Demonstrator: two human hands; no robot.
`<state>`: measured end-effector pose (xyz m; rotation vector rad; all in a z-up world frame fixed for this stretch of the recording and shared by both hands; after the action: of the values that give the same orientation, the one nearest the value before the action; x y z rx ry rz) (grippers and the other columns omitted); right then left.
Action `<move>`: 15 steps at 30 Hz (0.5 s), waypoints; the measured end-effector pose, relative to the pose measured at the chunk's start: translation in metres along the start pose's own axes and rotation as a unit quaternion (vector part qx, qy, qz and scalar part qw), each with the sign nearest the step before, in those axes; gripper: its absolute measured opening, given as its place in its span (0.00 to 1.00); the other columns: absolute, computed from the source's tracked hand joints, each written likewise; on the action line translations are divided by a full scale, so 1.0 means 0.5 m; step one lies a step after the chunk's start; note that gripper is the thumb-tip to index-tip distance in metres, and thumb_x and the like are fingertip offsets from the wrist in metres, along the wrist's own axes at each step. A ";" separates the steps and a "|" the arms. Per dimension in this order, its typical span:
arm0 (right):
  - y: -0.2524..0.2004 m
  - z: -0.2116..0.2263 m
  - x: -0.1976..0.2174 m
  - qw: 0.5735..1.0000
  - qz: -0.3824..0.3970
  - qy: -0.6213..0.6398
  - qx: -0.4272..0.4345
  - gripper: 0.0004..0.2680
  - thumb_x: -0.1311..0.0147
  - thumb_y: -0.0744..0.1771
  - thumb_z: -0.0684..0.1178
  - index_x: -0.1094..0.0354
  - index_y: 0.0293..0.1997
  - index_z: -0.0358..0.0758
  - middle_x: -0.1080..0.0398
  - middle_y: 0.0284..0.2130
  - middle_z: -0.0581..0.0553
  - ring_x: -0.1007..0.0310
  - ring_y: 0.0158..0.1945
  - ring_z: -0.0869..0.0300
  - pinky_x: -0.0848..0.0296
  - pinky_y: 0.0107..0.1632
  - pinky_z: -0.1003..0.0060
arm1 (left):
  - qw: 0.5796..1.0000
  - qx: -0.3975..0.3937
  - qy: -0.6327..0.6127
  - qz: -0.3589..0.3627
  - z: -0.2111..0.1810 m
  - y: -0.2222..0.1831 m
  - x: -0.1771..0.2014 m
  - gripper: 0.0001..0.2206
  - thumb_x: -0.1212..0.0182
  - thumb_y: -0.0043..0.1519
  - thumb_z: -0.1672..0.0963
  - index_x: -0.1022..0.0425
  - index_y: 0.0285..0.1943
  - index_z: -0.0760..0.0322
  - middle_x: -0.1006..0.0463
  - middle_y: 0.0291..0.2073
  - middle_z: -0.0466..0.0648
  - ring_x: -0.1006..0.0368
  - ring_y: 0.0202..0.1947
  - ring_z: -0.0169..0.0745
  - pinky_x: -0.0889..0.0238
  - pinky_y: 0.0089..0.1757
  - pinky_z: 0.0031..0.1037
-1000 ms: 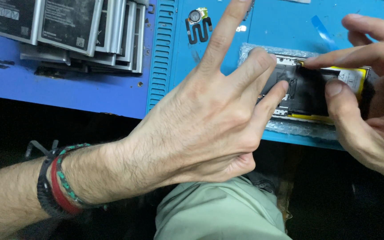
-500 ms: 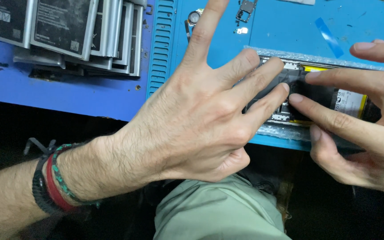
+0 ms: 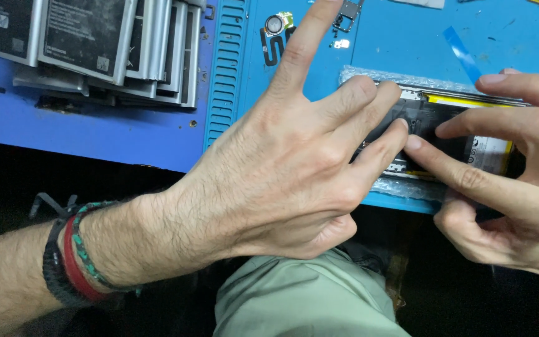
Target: The person uses a metal spudger to pry and lift a black internal component from the back of a disassembled smartphone. They carefully maneuver the tool under the part to detach it from the phone's chassis.
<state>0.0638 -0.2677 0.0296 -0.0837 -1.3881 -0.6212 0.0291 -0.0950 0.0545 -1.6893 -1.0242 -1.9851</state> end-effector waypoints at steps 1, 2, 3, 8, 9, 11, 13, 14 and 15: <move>0.004 0.003 -0.001 1.000 0.000 0.000 0.000 0.21 0.51 0.63 0.37 0.18 0.61 0.41 0.32 0.55 0.33 0.32 0.69 0.22 0.27 0.76 0.24 | 1.000 0.000 0.000 0.000 0.000 0.000 -0.002 0.25 0.31 0.64 0.46 0.19 0.57 0.72 0.24 0.50 0.59 0.26 0.58 0.56 0.58 0.75 0.69; 0.007 0.008 0.001 1.000 -0.012 0.006 0.010 0.20 0.52 0.64 0.37 0.18 0.60 0.38 0.31 0.54 0.32 0.31 0.67 0.22 0.26 0.75 0.24 | 1.000 0.000 -0.005 -0.006 0.001 0.000 -0.001 0.23 0.32 0.64 0.48 0.19 0.58 0.72 0.23 0.52 0.60 0.27 0.60 0.57 0.59 0.75 0.68; 0.010 0.014 0.004 0.999 -0.024 0.013 0.019 0.19 0.52 0.64 0.38 0.18 0.59 0.34 0.31 0.52 0.31 0.30 0.65 0.23 0.25 0.73 0.23 | 1.000 0.000 -0.010 -0.013 0.001 0.000 0.000 0.22 0.33 0.65 0.49 0.19 0.58 0.73 0.23 0.55 0.62 0.27 0.61 0.58 0.59 0.76 0.68; 0.005 0.016 0.006 0.999 -0.008 -0.013 0.032 0.19 0.50 0.64 0.40 0.18 0.61 0.37 0.30 0.52 0.33 0.28 0.66 0.27 0.23 0.72 0.22 | 0.998 -0.011 0.057 0.008 -0.014 -0.006 0.003 0.29 0.30 0.69 0.42 0.16 0.63 0.71 0.21 0.55 0.68 0.31 0.73 0.56 0.59 0.74 0.71; 0.004 0.017 0.006 0.999 -0.003 -0.012 0.029 0.20 0.50 0.64 0.40 0.19 0.62 0.36 0.30 0.52 0.34 0.28 0.66 0.27 0.23 0.72 0.23 | 0.998 0.000 0.057 0.011 -0.017 -0.012 0.001 0.35 0.30 0.69 0.40 0.13 0.73 0.71 0.19 0.63 0.77 0.33 0.78 0.58 0.63 0.74 0.72; 0.001 0.011 0.005 1.000 -0.002 -0.006 0.029 0.21 0.52 0.64 0.39 0.18 0.62 0.36 0.29 0.53 0.33 0.27 0.65 0.24 0.23 0.70 0.27 | 0.999 0.002 0.049 0.022 -0.018 -0.021 -0.005 0.37 0.29 0.69 0.40 0.14 0.76 0.71 0.19 0.65 0.72 0.32 0.78 0.61 0.65 0.75 0.73; 0.002 0.008 0.003 1.000 -0.004 -0.002 0.031 0.22 0.54 0.63 0.38 0.18 0.62 0.36 0.29 0.53 0.32 0.27 0.65 0.21 0.22 0.69 0.32 | 0.998 0.004 0.045 0.032 -0.017 -0.027 -0.008 0.38 0.29 0.70 0.39 0.16 0.78 0.71 0.19 0.66 0.67 0.31 0.77 0.64 0.67 0.75 0.75; 0.003 0.014 0.005 0.998 -0.013 -0.003 0.053 0.20 0.54 0.64 0.39 0.18 0.61 0.32 0.27 0.57 0.29 0.27 0.63 0.23 0.22 0.68 0.32 | 1.000 0.011 -0.011 0.020 -0.014 -0.027 -0.004 0.36 0.29 0.67 0.44 0.18 0.79 0.72 0.21 0.69 0.69 0.31 0.74 0.68 0.66 0.72 0.79; 0.003 0.020 0.006 0.997 -0.021 -0.005 0.076 0.19 0.53 0.66 0.40 0.18 0.60 0.28 0.24 0.60 0.27 0.27 0.62 0.24 0.22 0.67 0.33 | 0.997 0.018 -0.068 0.008 -0.011 -0.026 -0.001 0.35 0.29 0.64 0.48 0.20 0.79 0.72 0.24 0.72 0.72 0.32 0.71 0.73 0.66 0.69 0.82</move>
<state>0.0556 -0.2635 0.0350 0.0646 -1.4451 -0.5491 0.0166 -0.0899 0.0498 -1.8277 -1.0815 -1.8509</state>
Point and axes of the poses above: each hand's wrist, its own y-axis towards the middle knuckle, its own x-axis out of the back of the hand, z = x × y, the point moved 8 cm from there along y, towards the middle knuckle
